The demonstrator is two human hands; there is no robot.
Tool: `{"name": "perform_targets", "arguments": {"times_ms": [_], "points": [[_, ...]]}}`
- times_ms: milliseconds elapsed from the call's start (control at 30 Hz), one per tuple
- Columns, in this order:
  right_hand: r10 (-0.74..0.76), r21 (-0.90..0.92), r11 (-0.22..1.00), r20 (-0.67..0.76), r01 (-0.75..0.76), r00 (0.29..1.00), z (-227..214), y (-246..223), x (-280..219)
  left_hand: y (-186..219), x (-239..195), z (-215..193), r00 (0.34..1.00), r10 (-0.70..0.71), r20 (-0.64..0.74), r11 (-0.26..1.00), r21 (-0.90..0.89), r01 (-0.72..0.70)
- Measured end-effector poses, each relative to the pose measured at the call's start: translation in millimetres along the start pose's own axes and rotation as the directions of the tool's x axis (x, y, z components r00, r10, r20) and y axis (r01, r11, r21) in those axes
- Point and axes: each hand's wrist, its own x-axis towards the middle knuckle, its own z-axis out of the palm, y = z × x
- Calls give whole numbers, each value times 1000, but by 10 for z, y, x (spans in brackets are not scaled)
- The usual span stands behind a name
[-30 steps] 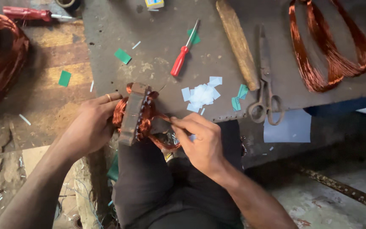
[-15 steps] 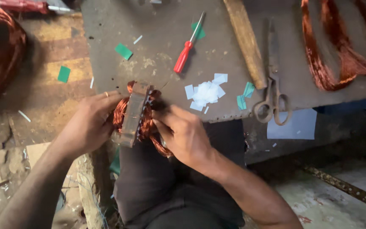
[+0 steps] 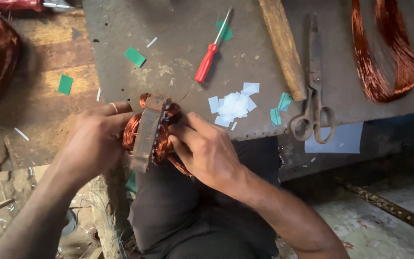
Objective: The person winds copper wire coils around an iron core by hand and secures them with small white slips.
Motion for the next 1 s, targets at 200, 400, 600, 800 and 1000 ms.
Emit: {"name": "perform_targets", "arguments": {"times_ms": [200,400,600,800,1000], "points": [[-41,-27,999,-7,41,999,-10,32,35,21,74,-13,998,-15,54,995,-100,20],[-101,-101,990,-57,95,993,26,20,-8,63,-25,10,999,-47,-20,998,48,47],[-73,-108,992,-62,67,995,34,19,47,-20,24,-15,998,55,-18,989,137,-52],[-76,-68,995,-143,67,987,62,-16,31,103,-97,-31,971,-241,-5,930,287,232],[19,-21,1000,-48,-20,999,7,16,59,-175,61,63,794,-555,249,723,-327,608]]}}
